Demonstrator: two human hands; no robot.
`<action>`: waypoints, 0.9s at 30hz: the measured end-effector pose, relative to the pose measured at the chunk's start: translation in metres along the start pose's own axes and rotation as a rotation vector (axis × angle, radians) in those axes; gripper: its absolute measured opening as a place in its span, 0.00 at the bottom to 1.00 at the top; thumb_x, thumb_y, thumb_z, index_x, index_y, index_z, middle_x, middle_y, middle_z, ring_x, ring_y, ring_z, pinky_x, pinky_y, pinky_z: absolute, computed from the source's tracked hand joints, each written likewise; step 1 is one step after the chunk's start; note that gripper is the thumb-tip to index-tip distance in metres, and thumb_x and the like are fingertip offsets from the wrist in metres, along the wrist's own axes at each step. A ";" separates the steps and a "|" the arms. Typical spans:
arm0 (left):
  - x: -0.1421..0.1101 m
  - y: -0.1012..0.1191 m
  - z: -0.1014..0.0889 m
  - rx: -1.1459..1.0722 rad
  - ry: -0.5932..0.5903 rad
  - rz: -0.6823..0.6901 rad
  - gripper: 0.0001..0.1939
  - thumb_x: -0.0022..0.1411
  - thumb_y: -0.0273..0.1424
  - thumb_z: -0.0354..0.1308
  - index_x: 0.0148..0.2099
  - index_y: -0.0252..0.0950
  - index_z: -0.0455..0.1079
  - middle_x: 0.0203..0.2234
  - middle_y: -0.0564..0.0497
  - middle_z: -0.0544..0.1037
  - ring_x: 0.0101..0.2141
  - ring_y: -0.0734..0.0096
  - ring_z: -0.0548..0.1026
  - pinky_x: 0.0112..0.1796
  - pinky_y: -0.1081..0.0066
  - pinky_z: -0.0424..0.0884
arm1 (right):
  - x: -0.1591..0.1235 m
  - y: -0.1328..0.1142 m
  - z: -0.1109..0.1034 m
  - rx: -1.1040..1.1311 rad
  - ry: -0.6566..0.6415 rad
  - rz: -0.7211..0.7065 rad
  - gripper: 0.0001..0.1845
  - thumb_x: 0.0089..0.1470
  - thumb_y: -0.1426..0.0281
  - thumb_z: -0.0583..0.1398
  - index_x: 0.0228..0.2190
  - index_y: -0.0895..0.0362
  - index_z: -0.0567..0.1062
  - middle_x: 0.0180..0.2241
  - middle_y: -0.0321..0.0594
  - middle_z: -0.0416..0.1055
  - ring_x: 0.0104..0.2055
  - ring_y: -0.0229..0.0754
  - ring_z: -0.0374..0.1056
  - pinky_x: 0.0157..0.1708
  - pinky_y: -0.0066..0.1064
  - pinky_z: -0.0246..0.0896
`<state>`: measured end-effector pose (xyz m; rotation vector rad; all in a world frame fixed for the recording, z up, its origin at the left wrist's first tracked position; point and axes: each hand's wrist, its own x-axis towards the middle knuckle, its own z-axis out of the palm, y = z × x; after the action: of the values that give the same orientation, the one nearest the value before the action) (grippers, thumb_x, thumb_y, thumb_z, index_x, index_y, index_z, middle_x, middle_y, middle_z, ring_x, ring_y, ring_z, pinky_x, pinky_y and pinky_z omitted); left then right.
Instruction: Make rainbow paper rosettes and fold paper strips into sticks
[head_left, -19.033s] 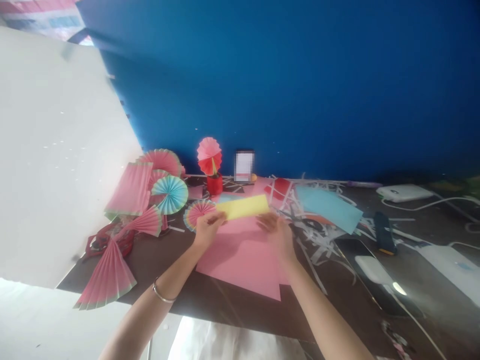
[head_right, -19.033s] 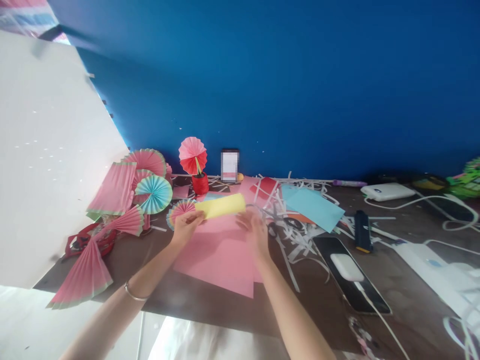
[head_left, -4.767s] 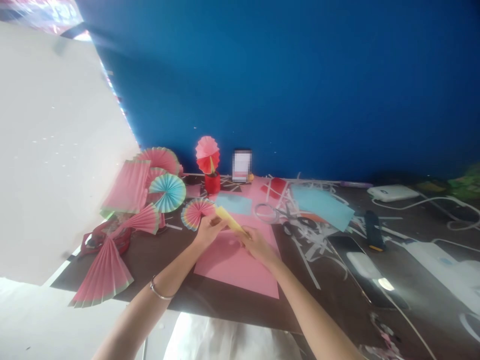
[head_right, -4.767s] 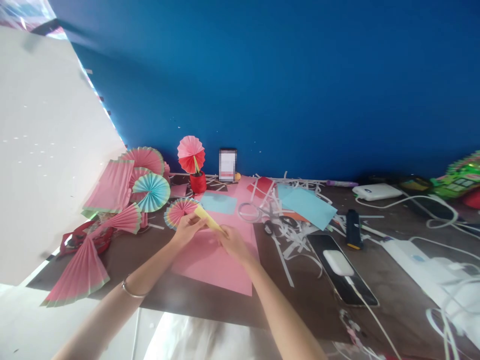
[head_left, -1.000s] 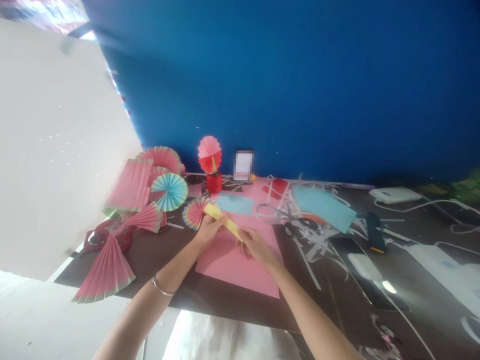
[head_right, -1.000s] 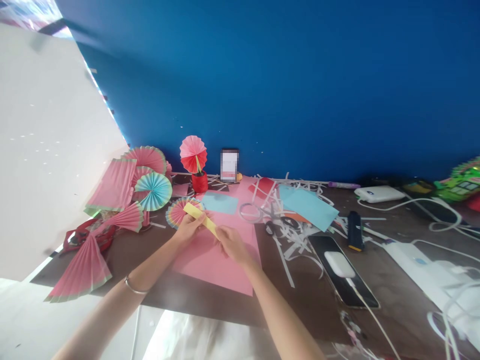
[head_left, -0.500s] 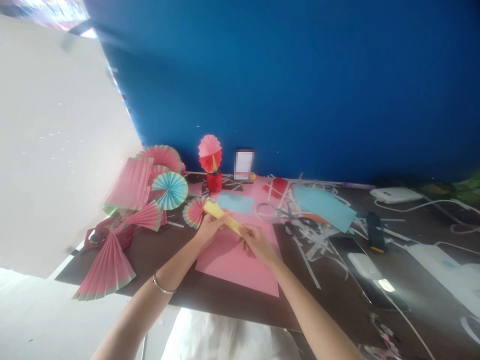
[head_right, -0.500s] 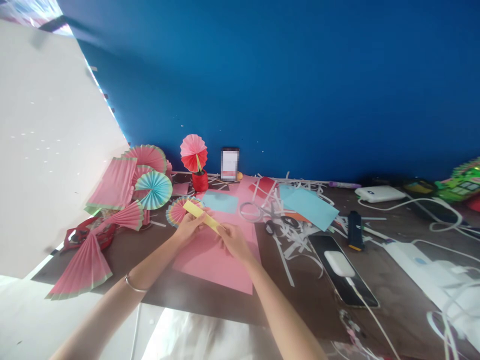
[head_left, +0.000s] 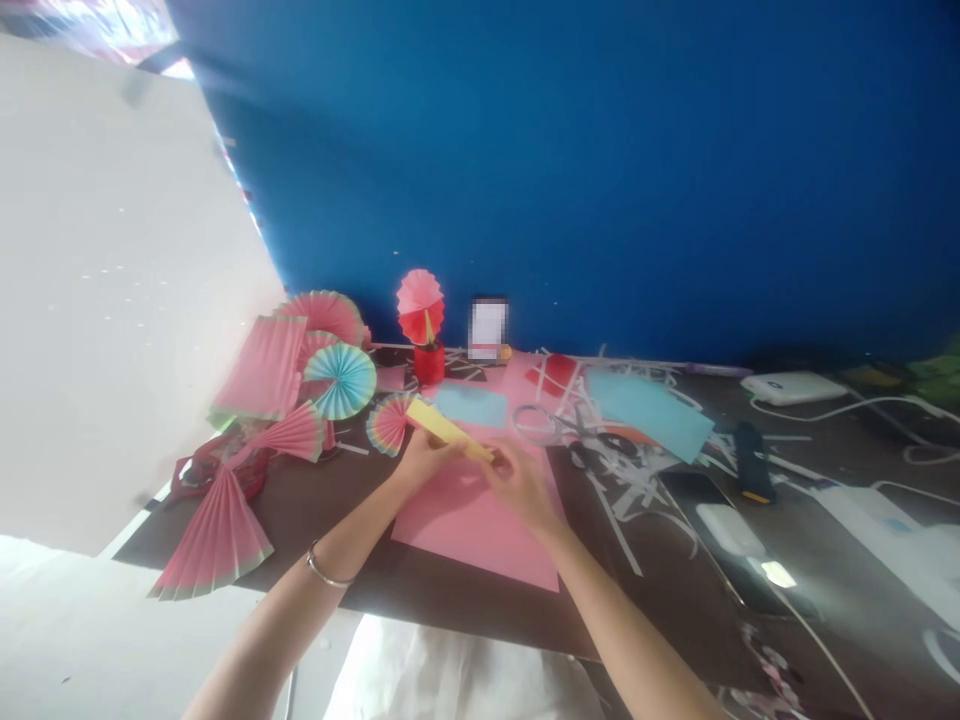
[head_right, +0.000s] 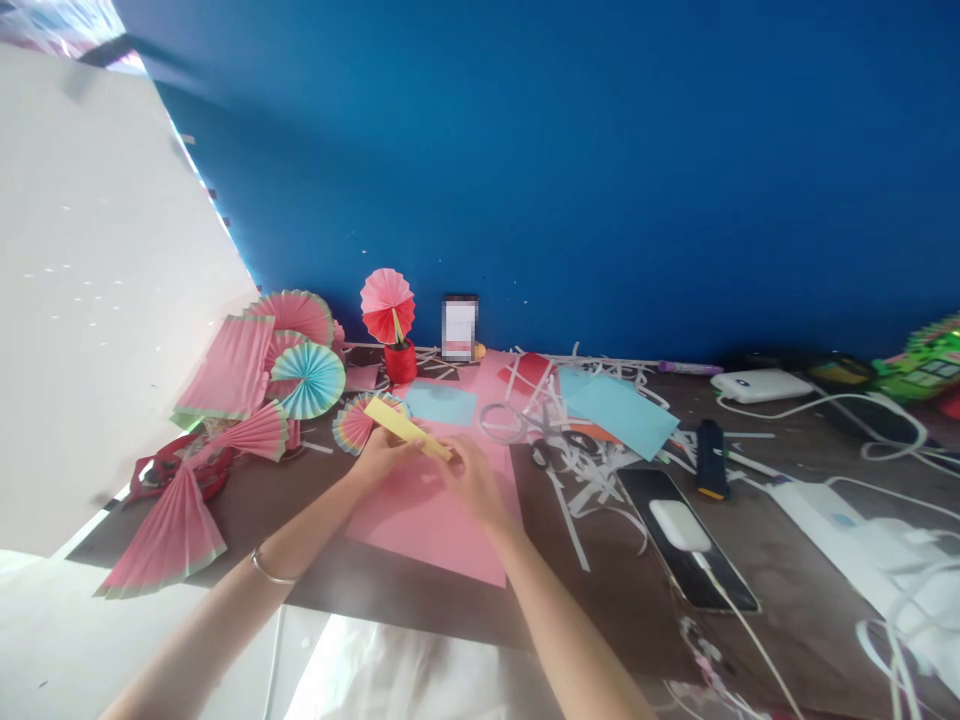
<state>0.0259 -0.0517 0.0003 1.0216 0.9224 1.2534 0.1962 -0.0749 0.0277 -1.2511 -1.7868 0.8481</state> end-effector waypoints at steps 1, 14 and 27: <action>-0.002 0.003 0.002 -0.018 -0.026 0.011 0.22 0.42 0.30 0.68 0.41 0.30 0.71 0.34 0.43 0.78 0.35 0.62 0.76 0.40 0.64 0.70 | 0.000 0.000 0.000 0.008 -0.003 -0.016 0.12 0.52 0.59 0.56 0.34 0.54 0.72 0.36 0.43 0.71 0.36 0.43 0.69 0.36 0.35 0.66; -0.006 0.012 0.005 0.046 -0.084 0.030 0.21 0.42 0.31 0.68 0.41 0.30 0.71 0.32 0.43 0.78 0.34 0.62 0.75 0.39 0.64 0.69 | 0.000 -0.001 -0.004 0.079 -0.077 -0.056 0.15 0.53 0.59 0.55 0.35 0.55 0.75 0.38 0.45 0.72 0.39 0.45 0.68 0.39 0.35 0.65; -0.001 -0.002 -0.003 0.232 -0.128 -0.051 0.23 0.49 0.44 0.61 0.37 0.29 0.69 0.26 0.48 0.74 0.27 0.71 0.72 0.29 0.73 0.67 | 0.000 0.006 -0.004 0.223 0.006 -0.024 0.19 0.54 0.58 0.53 0.41 0.57 0.69 0.42 0.45 0.70 0.38 0.43 0.68 0.36 0.34 0.65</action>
<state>0.0238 -0.0528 -0.0023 1.2378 1.0032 1.0424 0.2025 -0.0727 0.0240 -1.0850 -1.6483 0.9991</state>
